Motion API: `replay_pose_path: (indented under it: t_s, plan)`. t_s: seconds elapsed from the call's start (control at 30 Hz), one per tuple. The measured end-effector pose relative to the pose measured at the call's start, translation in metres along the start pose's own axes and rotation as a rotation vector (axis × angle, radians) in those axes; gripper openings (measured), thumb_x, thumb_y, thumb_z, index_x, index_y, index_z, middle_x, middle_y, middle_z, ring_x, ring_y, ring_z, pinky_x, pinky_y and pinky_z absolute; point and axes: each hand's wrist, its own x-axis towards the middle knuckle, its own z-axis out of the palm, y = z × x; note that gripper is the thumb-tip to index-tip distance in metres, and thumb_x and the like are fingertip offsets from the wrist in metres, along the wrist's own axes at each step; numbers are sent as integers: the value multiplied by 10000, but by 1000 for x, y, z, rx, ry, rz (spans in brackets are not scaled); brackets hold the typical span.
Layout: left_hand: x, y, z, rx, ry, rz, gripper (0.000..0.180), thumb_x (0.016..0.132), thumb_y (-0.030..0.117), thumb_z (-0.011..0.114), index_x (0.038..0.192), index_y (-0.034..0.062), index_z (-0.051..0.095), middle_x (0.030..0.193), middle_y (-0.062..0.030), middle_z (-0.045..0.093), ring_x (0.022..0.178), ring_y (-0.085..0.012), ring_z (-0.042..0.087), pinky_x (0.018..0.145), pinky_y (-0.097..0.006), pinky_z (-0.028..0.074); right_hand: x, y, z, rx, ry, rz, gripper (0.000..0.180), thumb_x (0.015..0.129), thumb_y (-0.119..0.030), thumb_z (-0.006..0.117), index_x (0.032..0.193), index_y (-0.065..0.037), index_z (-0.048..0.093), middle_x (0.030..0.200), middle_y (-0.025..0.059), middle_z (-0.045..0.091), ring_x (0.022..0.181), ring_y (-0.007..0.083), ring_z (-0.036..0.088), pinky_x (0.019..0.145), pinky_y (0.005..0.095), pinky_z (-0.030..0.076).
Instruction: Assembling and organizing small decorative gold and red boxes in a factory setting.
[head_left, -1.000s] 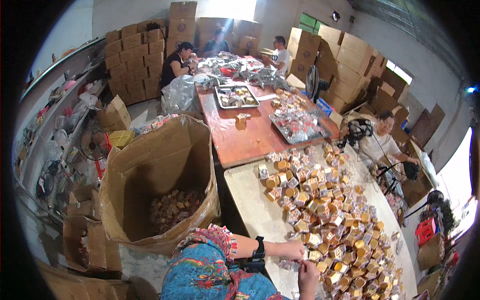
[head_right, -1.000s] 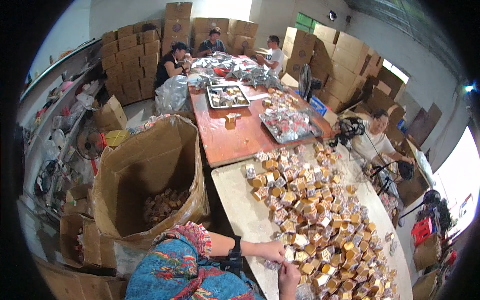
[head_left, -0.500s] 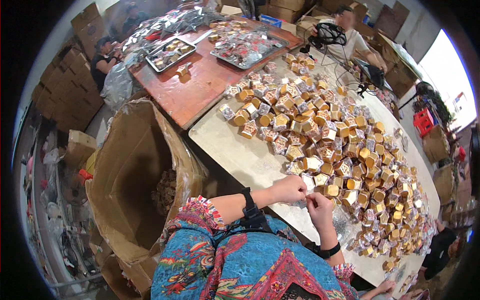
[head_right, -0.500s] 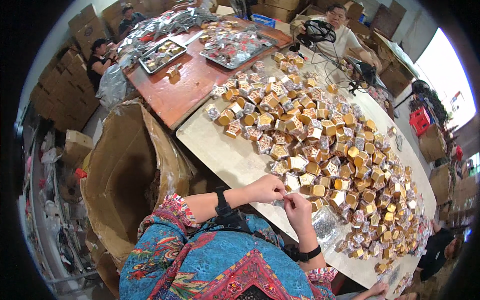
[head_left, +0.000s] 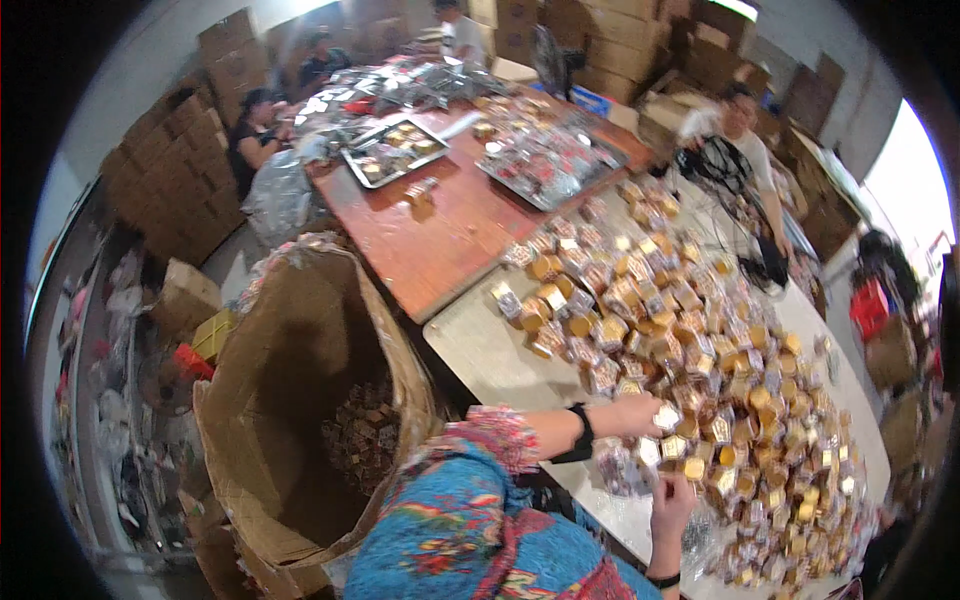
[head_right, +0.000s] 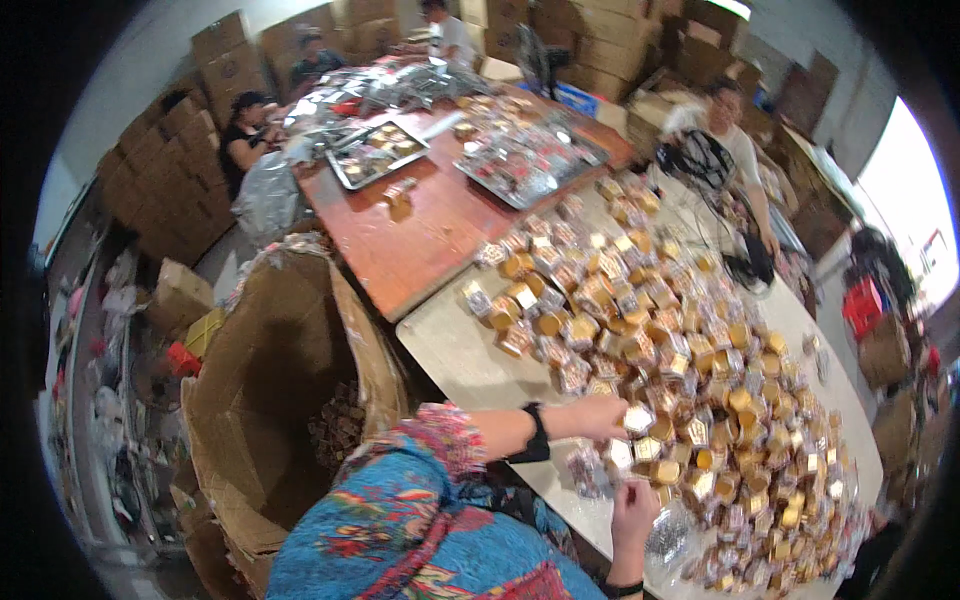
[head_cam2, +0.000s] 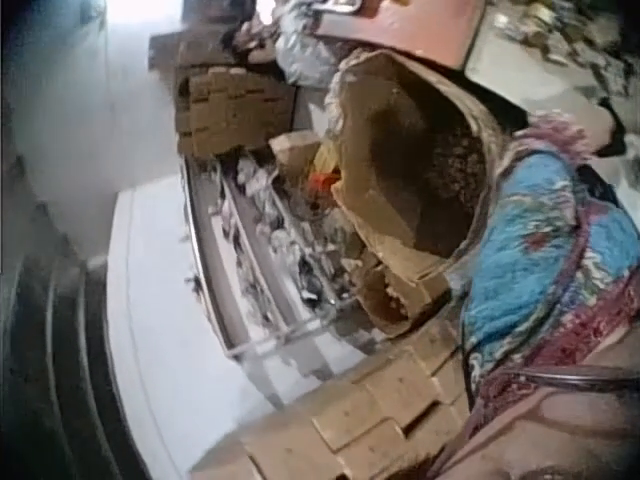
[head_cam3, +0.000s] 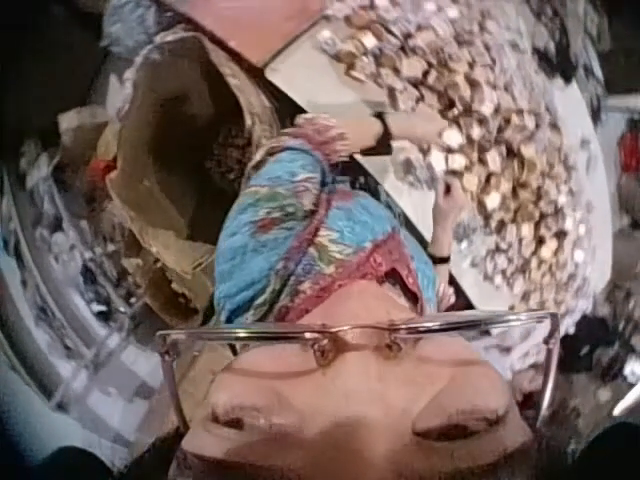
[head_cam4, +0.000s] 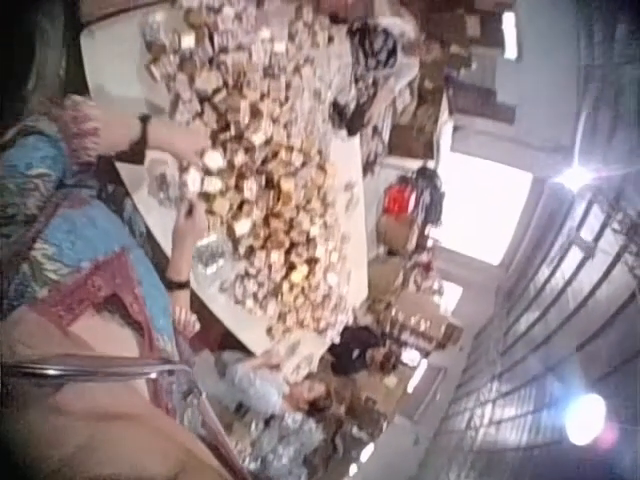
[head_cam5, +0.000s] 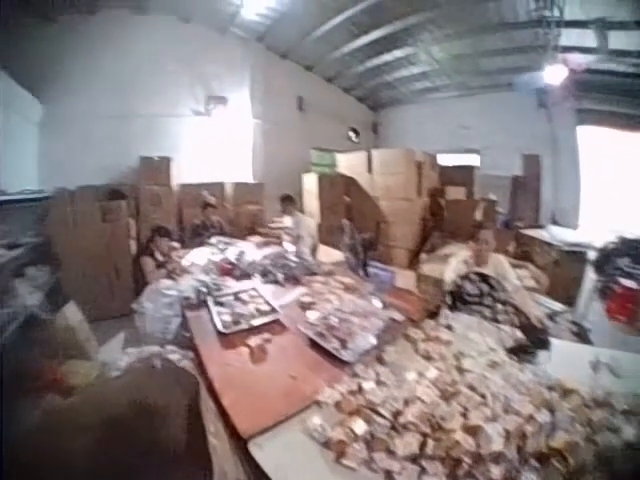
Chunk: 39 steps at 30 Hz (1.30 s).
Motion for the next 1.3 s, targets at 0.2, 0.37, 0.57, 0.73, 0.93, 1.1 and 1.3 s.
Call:
replay_pose_path:
  t_s: [0.2, 0.37, 0.57, 0.73, 0.93, 1.1, 1.3]
  plan:
    - [40, -15, 34, 295, 160, 25, 652, 647, 400, 709, 1102, -6, 479, 1043, -220, 495, 928, -354, 547, 758, -405, 480, -14, -12, 9, 73, 30, 200, 55, 749, -42, 564, 716, -1, 545, 583, 77, 512, 514, 151, 480, 492, 285, 384]
    - [68, 1, 42, 374, 110, -122, 697, 594, 473, 714, 1070, 7, 508, 1042, -189, 513, 916, -304, 570, 670, -401, 514, -16, -6, 17, 61, 119, 253, 45, 735, -50, 565, 721, -11, 548, 559, 82, 505, 476, 167, 471, 478, 291, 385]
    - [72, -23, 62, 203, 182, -188, 519, 674, 311, 689, 1040, 16, 469, 998, -176, 541, 903, -302, 592, 701, -392, 511, -11, -27, 14, 116, 95, 299, 46, 744, -30, 583, 715, -14, 552, 568, 88, 516, 493, 164, 500, 487, 284, 403]
    - [66, -7, 66, 145, 138, -294, 674, 647, 383, 729, 1111, 11, 413, 1023, -185, 512, 894, -360, 588, 704, -454, 499, -24, -14, 7, 96, 88, 282, 31, 745, -16, 579, 718, -15, 566, 553, 77, 507, 465, 144, 481, 487, 256, 402]
    - [61, 1, 67, 36, 114, -307, 711, 643, 342, 699, 1178, -16, 397, 1019, -250, 540, 925, -372, 578, 781, -419, 484, -39, 17, -4, 165, 39, 314, 28, 748, -27, 588, 735, -4, 577, 571, 61, 530, 495, 102, 484, 484, 242, 396]
    - [54, -2, 18, -484, 39, -276, 754, 567, 365, 786, 1175, 58, 463, 1016, -158, 576, 828, -265, 587, 744, -359, 489, 6, 11, -24, 351, 12, 281, 72, 781, -45, 582, 740, 10, 562, 605, 67, 545, 530, 111, 503, 501, 247, 402]
    - [-6, 25, -24, -784, 81, -15, 702, 661, 36, 682, 1285, 75, 363, 1150, -89, 500, 912, -138, 543, 780, -266, 461, 51, 6, -30, 443, 17, 180, 69, 755, -49, 581, 778, 15, 578, 605, 82, 558, 533, 132, 529, 508, 260, 418]
